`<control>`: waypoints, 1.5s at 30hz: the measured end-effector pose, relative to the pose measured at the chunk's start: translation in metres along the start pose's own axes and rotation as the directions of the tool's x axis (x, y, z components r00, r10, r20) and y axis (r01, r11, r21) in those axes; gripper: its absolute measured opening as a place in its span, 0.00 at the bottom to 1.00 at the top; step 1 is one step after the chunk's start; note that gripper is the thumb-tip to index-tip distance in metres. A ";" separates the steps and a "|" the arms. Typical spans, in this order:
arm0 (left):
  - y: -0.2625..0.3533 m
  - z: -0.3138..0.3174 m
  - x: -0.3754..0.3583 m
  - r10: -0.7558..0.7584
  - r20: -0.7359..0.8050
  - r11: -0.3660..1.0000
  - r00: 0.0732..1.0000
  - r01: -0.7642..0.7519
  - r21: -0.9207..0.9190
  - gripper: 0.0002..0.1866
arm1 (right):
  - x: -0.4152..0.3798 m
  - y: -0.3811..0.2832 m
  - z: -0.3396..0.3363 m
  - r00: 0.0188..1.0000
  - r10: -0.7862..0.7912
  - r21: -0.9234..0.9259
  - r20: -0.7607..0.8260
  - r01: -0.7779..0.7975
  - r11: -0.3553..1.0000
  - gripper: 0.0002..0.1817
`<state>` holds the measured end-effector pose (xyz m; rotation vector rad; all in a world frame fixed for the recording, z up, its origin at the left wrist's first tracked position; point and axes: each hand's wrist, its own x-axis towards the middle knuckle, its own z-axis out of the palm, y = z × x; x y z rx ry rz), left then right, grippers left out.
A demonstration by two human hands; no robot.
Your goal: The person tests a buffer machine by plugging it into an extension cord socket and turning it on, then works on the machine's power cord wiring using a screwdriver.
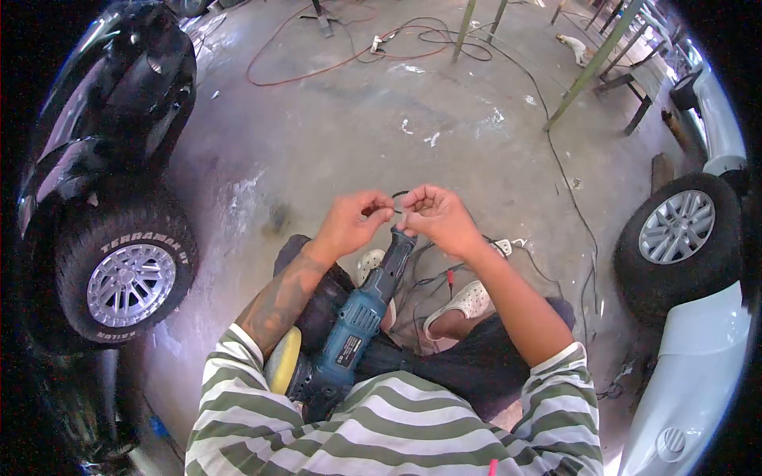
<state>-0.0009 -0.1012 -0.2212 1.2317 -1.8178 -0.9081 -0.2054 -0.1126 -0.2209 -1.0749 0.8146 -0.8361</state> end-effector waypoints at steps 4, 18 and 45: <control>0.008 -0.008 0.003 -0.171 0.174 0.985 0.970 0.167 0.039 0.05 | 0.000 0.011 -0.005 0.997 -0.072 -0.420 -0.010 0.061 0.906 0.11; -0.011 -0.004 0.000 -0.224 0.357 0.974 0.907 0.205 0.091 0.11 | -0.008 -0.007 0.011 0.941 -0.297 -0.783 0.160 0.304 0.542 0.09; -0.001 -0.007 0.000 -0.122 0.319 0.850 0.940 0.265 -0.456 0.13 | -0.014 -0.036 -0.023 0.917 -0.396 -0.649 0.055 0.334 0.684 0.15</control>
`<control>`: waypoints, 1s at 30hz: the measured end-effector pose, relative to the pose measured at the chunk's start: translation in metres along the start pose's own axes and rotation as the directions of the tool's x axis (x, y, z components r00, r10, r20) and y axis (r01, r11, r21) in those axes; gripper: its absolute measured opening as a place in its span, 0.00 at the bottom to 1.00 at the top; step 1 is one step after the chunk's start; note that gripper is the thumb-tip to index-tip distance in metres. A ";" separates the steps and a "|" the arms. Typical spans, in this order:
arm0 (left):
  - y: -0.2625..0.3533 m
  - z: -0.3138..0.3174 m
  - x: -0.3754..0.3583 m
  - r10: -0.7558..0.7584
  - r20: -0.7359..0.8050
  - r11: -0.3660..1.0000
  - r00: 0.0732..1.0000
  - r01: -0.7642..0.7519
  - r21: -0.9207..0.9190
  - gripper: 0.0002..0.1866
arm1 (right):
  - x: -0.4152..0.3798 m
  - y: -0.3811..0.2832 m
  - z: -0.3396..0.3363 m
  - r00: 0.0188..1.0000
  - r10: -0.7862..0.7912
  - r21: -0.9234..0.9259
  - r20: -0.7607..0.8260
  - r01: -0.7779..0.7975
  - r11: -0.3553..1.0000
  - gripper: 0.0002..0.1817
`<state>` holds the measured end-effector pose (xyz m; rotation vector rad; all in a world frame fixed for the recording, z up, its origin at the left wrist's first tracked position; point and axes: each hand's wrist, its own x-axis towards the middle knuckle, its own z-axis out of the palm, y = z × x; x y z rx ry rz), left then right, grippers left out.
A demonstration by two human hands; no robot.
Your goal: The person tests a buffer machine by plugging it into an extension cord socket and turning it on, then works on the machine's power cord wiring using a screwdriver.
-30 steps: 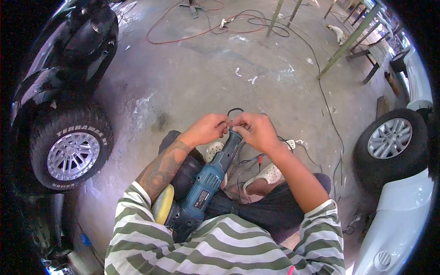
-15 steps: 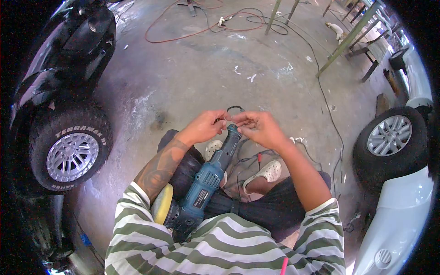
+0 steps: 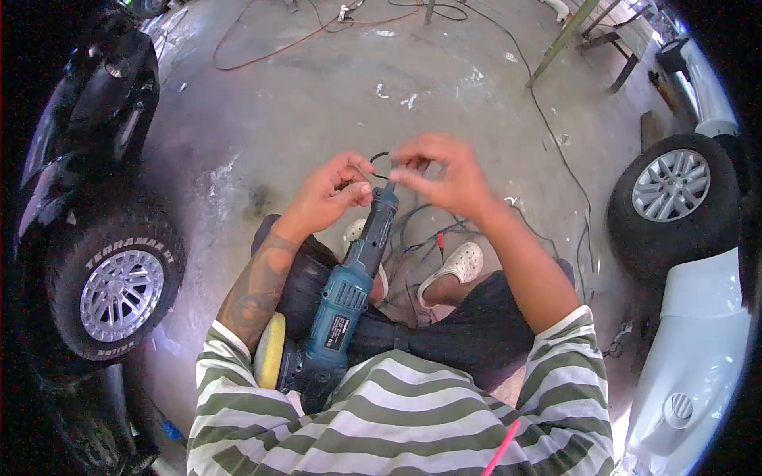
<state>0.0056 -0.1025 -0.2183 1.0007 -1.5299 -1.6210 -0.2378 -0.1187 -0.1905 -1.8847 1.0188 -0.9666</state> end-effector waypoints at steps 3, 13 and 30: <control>0.012 -0.002 -0.004 0.011 0.064 0.998 0.998 -0.015 0.055 0.20 | -0.007 -0.011 0.019 0.948 -0.306 -0.124 0.089 0.315 0.941 0.13; 0.019 -0.001 -0.010 -0.029 0.167 0.999 0.986 0.024 0.033 0.23 | -0.016 -0.015 0.033 0.951 -0.266 -0.126 0.155 0.286 0.950 0.09; -0.008 -0.008 -0.005 -0.204 0.220 0.779 0.954 0.022 0.627 0.21 | -0.032 -0.014 0.033 0.842 -0.215 0.070 0.495 0.208 0.976 0.09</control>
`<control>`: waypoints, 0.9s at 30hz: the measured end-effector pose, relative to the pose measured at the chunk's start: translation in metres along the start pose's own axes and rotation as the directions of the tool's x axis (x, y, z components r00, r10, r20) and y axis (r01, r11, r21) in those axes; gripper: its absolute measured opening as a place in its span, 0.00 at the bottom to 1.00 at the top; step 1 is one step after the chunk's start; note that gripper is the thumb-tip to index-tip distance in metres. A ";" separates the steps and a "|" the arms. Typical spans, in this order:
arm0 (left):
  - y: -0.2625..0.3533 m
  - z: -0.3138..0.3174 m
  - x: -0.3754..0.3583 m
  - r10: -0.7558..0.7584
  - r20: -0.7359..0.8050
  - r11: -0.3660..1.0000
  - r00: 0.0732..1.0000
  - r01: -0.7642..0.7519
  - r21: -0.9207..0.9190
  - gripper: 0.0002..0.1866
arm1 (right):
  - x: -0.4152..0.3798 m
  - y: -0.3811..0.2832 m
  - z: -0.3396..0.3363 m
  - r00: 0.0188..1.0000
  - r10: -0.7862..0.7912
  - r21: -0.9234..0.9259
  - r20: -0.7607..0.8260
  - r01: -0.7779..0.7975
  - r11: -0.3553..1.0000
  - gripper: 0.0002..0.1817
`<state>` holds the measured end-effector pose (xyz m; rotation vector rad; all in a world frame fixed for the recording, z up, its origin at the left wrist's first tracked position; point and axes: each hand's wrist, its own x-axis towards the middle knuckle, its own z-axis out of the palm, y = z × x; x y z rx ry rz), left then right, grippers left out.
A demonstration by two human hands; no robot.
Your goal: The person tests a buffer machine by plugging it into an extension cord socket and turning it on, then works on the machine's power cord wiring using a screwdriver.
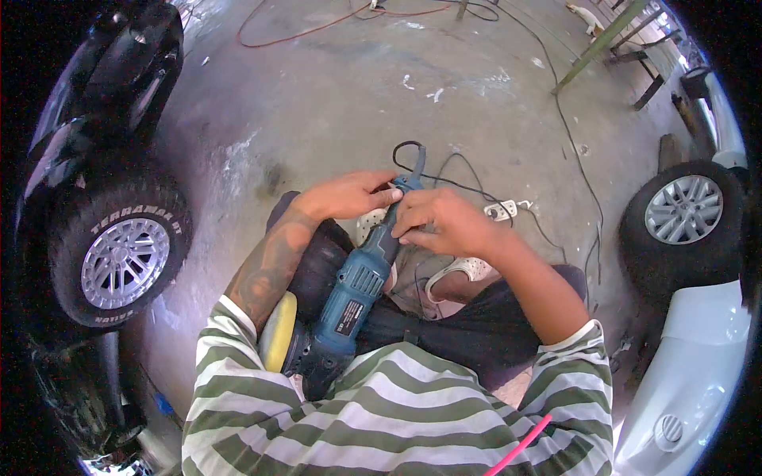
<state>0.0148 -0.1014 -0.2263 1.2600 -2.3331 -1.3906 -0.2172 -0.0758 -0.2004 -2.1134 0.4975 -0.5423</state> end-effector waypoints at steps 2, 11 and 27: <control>0.002 -0.003 -0.001 -0.049 0.052 0.998 0.997 0.052 -0.044 0.22 | 0.000 0.000 0.001 1.000 0.013 0.028 0.006 -0.013 1.000 0.09; 0.014 -0.009 -0.005 -0.110 0.125 0.992 0.986 0.116 -0.045 0.23 | 0.000 -0.002 0.000 0.991 0.129 0.010 0.014 -0.130 0.992 0.20; 0.007 -0.005 -0.002 -0.165 0.290 0.948 0.943 0.233 -0.217 0.32 | -0.046 0.091 -0.065 0.617 0.774 -0.201 0.144 -0.747 0.633 0.17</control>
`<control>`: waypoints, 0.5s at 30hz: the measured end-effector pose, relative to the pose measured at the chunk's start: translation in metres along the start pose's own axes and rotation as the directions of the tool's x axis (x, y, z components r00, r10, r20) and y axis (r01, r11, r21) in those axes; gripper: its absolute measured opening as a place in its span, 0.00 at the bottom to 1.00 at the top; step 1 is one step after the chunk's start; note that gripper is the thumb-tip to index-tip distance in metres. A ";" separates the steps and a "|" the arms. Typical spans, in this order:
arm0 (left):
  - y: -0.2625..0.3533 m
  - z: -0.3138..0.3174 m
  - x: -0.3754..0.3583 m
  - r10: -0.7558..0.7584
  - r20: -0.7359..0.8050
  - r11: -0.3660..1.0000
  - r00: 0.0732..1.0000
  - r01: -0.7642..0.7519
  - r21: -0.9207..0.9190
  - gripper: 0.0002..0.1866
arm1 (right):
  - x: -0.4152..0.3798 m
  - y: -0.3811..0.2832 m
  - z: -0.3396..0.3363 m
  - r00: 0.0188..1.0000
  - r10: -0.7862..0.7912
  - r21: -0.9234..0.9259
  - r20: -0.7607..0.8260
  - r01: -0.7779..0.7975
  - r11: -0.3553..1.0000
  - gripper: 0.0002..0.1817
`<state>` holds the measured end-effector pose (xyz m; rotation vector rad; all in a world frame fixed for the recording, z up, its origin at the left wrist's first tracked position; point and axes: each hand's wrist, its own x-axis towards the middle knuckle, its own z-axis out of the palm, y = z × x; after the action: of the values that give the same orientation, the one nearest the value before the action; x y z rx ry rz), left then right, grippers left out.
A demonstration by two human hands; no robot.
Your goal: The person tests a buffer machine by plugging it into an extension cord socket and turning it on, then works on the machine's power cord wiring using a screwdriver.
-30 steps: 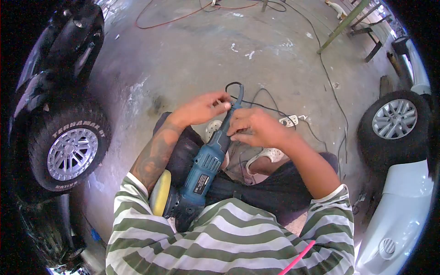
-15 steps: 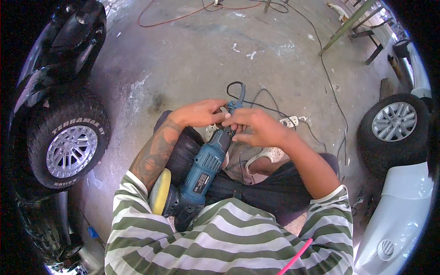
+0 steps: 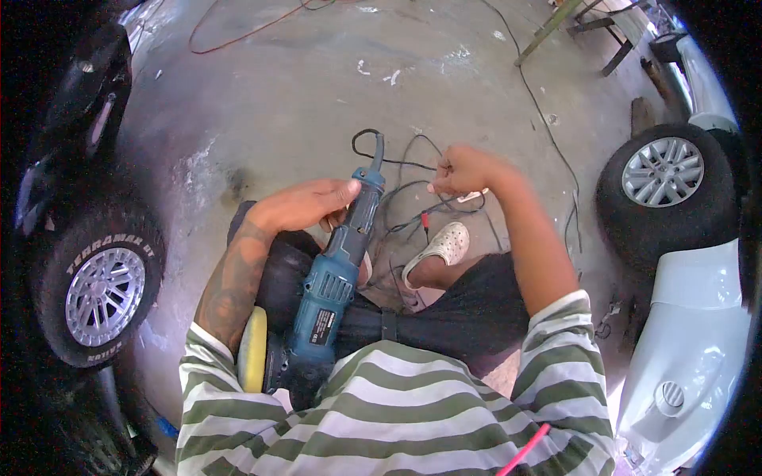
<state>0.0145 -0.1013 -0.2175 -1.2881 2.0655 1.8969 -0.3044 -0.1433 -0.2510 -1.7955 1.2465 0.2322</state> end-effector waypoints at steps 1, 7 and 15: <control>-0.001 -0.002 0.000 -0.075 0.013 0.990 0.997 0.076 -0.120 0.34 | 0.014 0.012 0.010 0.984 0.176 -0.096 0.033 -0.173 0.980 0.20; 0.012 -0.002 -0.002 -0.052 -0.203 0.999 0.978 0.053 -0.004 0.35 | 0.097 0.139 0.140 0.915 0.394 -0.257 0.090 -0.361 0.896 0.29; 0.011 -0.003 0.004 -0.018 -0.198 0.989 0.980 0.046 0.137 0.31 | 0.134 0.166 0.230 0.833 0.535 0.036 -0.144 -0.535 0.844 0.33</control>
<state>0.0071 -0.1073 -0.2105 -1.5189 2.2082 1.6354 -0.3028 -0.0693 -0.5558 -1.4466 1.8491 0.4219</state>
